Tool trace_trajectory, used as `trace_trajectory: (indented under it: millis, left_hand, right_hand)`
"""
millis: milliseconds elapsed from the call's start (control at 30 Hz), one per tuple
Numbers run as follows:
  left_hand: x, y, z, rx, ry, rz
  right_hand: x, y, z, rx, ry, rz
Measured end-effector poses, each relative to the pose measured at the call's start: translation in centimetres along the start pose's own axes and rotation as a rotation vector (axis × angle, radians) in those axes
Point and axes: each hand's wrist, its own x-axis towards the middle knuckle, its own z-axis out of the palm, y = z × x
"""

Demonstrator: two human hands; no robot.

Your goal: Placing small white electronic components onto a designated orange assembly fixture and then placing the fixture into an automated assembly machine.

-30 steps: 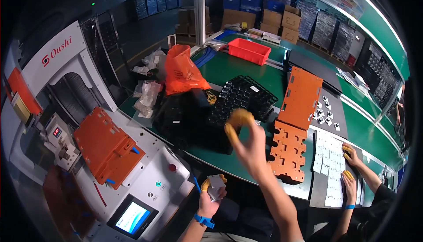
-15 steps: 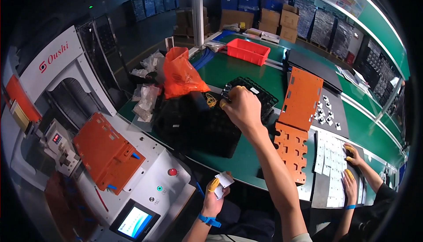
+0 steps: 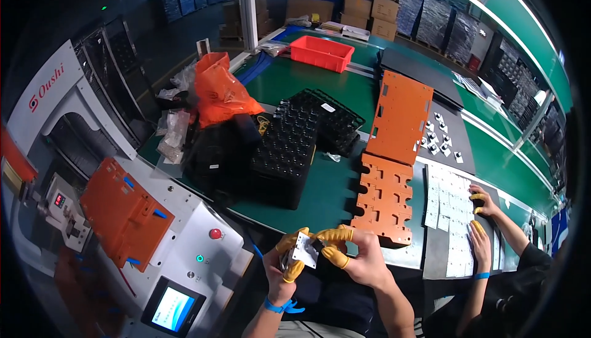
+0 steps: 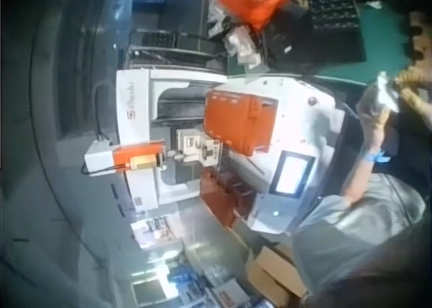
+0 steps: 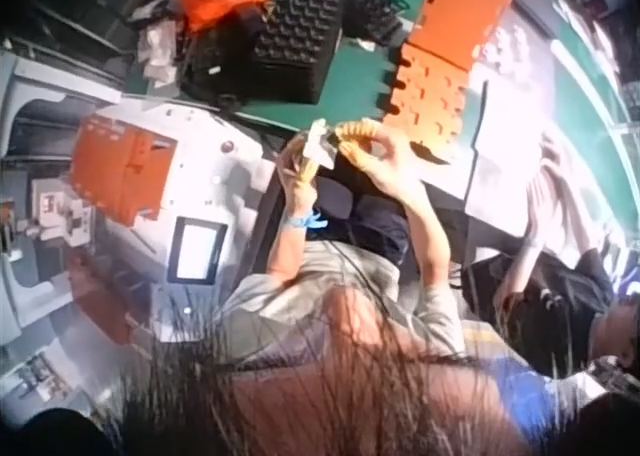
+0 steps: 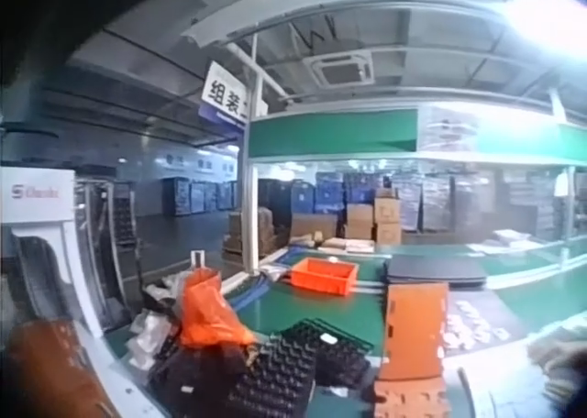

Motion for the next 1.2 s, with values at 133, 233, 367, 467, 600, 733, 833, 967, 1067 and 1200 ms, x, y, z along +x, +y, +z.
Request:
trace_trajectory:
  millis: [133,233,367,467,600,733,833,967,1067,1200]
  left_hand:
    - [-0.1,0.6,2.5,0.02,0.1,0.039]
    - [-0.1,0.3,3.2,0.104,0.121,0.099]
    - [0.4,0.8,4.5,0.156,0.086,0.073]
    - [0.2,0.3,4.2,0.235,0.049,0.052]
    - [-0.2,-1.1,3.2,0.142,0.0,-0.007]
    - [0.2,-1.1,3.6,0.058,-0.07,-0.088]
    - [0.2,-1.4,4.1,0.016,-0.101,-0.199]
    - [-1.0,-3.1,3.5,-0.231,0.029,-0.423]
    - [-0.1,-2.3,6.1,-0.536,0.068,-0.8]
    - [0.5,-3.1,7.4,-0.779,-0.192,-1.043]
  right_hand:
    - [-0.3,0.2,-0.7,-0.019,0.005,0.025]
    - [-0.5,0.3,-1.1,-0.039,0.02,0.059]
    - [-0.7,0.7,-2.0,-0.278,0.041,-0.087]
    - [-1.1,0.6,-2.5,-0.495,0.032,-0.186]
    - [-1.1,0.4,-3.7,-0.524,-0.04,-0.214]
    - [-1.4,1.0,-4.9,-0.629,-0.102,-0.265]
    - [-1.7,1.3,-5.4,-0.623,-0.136,-0.242]
    - [-2.2,2.2,-5.8,-0.357,-0.02,-0.17]
    - [-2.9,2.4,-6.6,-0.281,0.01,-0.336]
    - [-3.7,3.4,-6.9,-0.203,0.17,-0.4]
